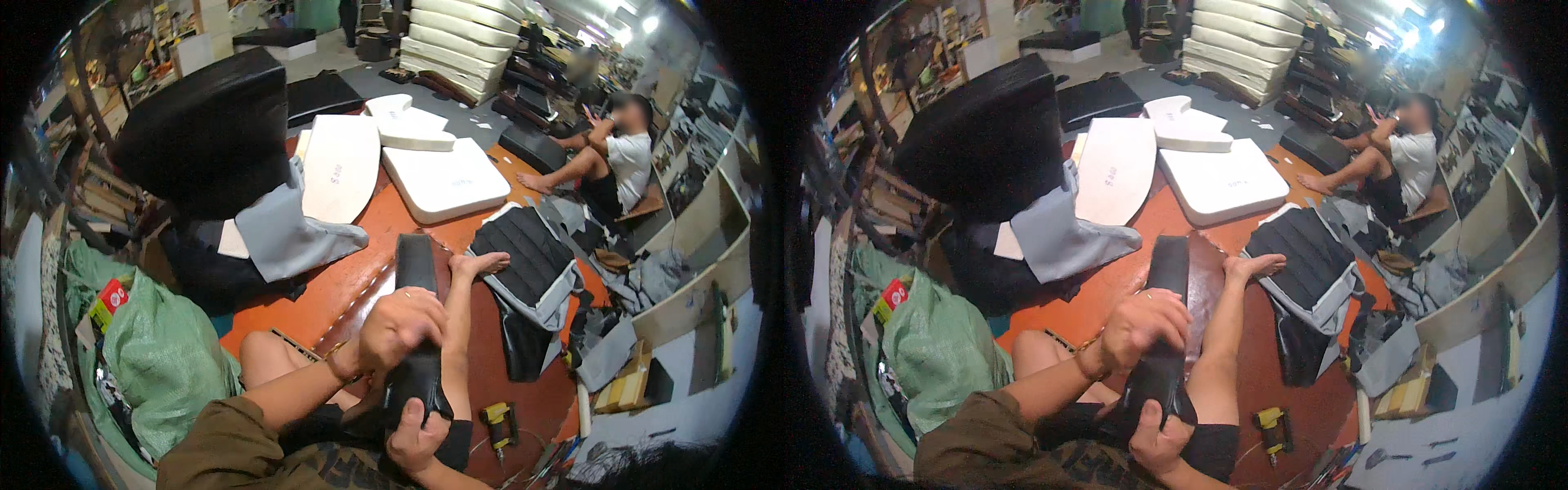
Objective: The person sits on the floor and fits a black leather cover over a white foam cushion. They smooth the material, tuck edges, and adjust the fit by hand while handling the cushion and cover repeatedly.
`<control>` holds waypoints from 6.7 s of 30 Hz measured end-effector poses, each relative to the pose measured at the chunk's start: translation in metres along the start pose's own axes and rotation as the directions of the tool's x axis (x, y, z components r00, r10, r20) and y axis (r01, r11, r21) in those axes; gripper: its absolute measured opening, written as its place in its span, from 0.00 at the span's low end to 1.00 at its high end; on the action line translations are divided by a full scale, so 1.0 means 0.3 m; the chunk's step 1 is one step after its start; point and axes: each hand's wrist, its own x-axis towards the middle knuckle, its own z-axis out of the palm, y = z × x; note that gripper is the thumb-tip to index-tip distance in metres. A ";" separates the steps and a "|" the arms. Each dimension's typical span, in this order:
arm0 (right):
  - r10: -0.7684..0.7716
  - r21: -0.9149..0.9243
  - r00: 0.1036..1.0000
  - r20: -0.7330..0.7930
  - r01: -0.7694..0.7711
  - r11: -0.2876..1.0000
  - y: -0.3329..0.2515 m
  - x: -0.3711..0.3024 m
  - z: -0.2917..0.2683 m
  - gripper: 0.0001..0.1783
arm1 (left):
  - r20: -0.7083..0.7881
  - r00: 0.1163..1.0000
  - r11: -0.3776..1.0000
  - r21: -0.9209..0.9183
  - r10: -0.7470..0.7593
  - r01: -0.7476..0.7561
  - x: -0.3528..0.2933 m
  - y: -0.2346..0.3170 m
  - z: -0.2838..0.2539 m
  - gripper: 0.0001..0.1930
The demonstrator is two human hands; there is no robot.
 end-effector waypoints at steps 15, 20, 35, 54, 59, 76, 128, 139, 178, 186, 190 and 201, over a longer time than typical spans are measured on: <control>0.418 -0.411 0.904 -0.091 -0.417 0.811 0.083 -0.047 -0.067 0.33 | -0.630 0.652 0.900 -0.378 -0.422 0.218 0.074 -0.542 0.159 0.26; 0.354 -0.427 0.901 -0.252 -0.432 0.794 0.062 -0.039 -0.041 0.37 | -0.299 0.954 1.000 0.026 -0.001 0.009 -0.057 -0.252 0.226 0.25; 0.450 -0.499 0.893 0.016 -0.383 0.778 0.102 -0.001 -0.153 0.33 | -0.503 0.740 0.878 -0.408 -0.446 0.251 -0.030 -0.639 0.217 0.34; 0.175 0.060 0.975 -0.134 -0.168 0.984 0.025 -0.021 0.005 0.25 | -0.221 0.956 0.980 0.014 -0.192 0.200 -0.134 0.057 0.188 0.16; 0.032 -0.023 0.999 -0.012 -0.032 0.999 0.044 -0.050 -0.009 0.30 | -0.158 0.758 0.768 -0.249 -0.633 0.589 -0.082 0.116 0.051 0.24; 0.357 0.160 0.930 0.084 -0.366 0.917 -0.014 -0.039 -0.067 0.31 | 0.070 0.800 0.803 0.051 -0.596 0.594 -0.085 0.206 0.063 0.49; 0.395 0.129 0.909 0.136 -0.411 0.902 -0.196 -0.038 -0.665 0.39 | 0.029 0.846 0.805 0.325 -0.533 0.496 -0.106 0.172 0.093 0.53; 0.112 -0.155 0.874 0.472 -0.043 0.987 -0.044 -0.092 -0.396 0.28 | 0.071 0.835 0.804 0.326 -0.545 0.497 -0.093 0.179 0.066 0.55; -0.010 -0.325 0.971 0.240 0.090 0.941 0.048 -0.050 -0.550 0.25 | 0.043 0.843 0.793 0.370 -0.536 0.484 -0.119 0.159 -0.011 0.63; 0.361 -0.573 0.932 -0.024 -0.308 0.759 0.738 0.080 -0.950 0.31 | -0.310 0.601 0.648 -0.071 -0.737 0.758 -0.349 0.106 -0.394 0.44; 0.843 -0.880 0.537 -0.004 -0.402 0.251 1.131 0.000 -1.009 0.32 | -0.646 0.269 0.540 -0.265 -0.715 0.799 -0.588 0.054 -0.527 0.33; 0.804 0.016 0.589 0.088 -0.807 0.590 0.731 0.248 -0.397 0.23 | -0.841 -0.133 -0.121 -0.081 -0.525 0.989 -0.854 -0.069 -0.599 0.36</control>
